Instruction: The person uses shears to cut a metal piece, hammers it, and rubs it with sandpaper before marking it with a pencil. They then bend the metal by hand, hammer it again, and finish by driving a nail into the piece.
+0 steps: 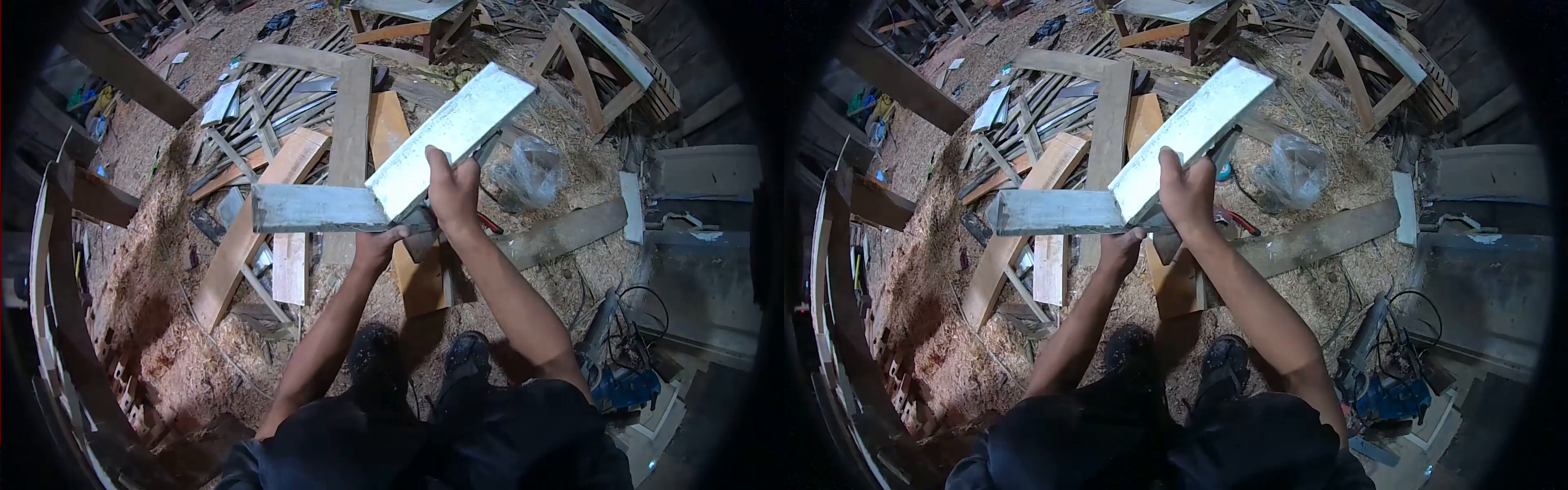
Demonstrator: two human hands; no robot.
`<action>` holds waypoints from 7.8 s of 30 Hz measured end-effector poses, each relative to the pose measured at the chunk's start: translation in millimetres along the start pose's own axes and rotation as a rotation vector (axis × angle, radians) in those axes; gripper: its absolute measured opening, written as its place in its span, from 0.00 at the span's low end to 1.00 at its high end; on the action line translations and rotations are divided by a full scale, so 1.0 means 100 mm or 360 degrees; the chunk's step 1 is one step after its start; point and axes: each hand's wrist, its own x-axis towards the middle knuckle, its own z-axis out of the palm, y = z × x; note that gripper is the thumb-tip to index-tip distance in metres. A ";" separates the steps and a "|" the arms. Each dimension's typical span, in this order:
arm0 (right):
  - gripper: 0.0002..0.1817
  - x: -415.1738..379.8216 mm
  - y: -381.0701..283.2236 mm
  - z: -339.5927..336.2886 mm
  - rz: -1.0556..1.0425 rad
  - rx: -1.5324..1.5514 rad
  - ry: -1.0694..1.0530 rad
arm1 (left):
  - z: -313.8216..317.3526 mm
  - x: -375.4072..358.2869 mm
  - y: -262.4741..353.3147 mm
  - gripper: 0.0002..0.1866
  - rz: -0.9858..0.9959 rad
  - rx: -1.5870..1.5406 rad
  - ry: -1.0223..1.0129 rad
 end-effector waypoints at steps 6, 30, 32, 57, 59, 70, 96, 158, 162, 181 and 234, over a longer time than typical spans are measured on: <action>0.18 0.06 -0.17 0.02 -0.0108 -0.0209 -0.0073 | 0.05 0.05 0.12 0.46 0.0062 0.0279 0.0006; 0.17 0.12 0.35 -0.18 -0.0108 -0.0149 0.0155 | 0.07 0.29 0.31 0.62 0.0112 0.0674 -0.0322; 0.17 0.10 0.35 -0.19 -0.0102 -0.0168 0.0146 | 0.09 0.27 0.30 0.51 0.0169 0.0576 -0.0277; 0.14 0.13 0.30 -0.14 0.0318 0.0167 0.0183 | 0.26 0.32 0.87 0.40 -0.0157 0.0936 -0.0183; 0.12 0.14 0.33 -0.12 0.0381 0.0337 0.0193 | 0.26 0.40 1.02 0.41 -0.0102 0.1040 -0.0213; 0.27 0.25 -0.21 -0.26 0.0980 0.0300 -0.0450 | 0.60 1.10 2.29 0.45 -0.0312 0.2153 -0.0574; 0.18 -0.03 -0.01 0.03 -0.0480 -0.1317 -0.0566 | 1.35 1.32 2.18 0.52 -0.0116 0.3124 -0.1076; 0.51 0.59 -0.97 -0.28 -0.0936 -0.1943 -0.1238 | 0.54 0.57 0.76 0.27 0.0222 0.0818 -0.0206; 0.51 0.59 -0.97 -0.29 -0.0943 -0.1947 -0.1230 | 0.63 0.51 0.89 0.31 0.0250 0.0844 -0.0168; 0.51 0.61 -0.97 -0.29 -0.0964 -0.1953 -0.1238 | 0.60 0.54 0.87 0.31 0.0251 0.0777 -0.0219; 0.49 0.64 -0.94 -0.27 -0.1008 -0.1951 -0.1278 | 0.72 0.59 0.98 0.27 -0.0070 0.0416 0.0057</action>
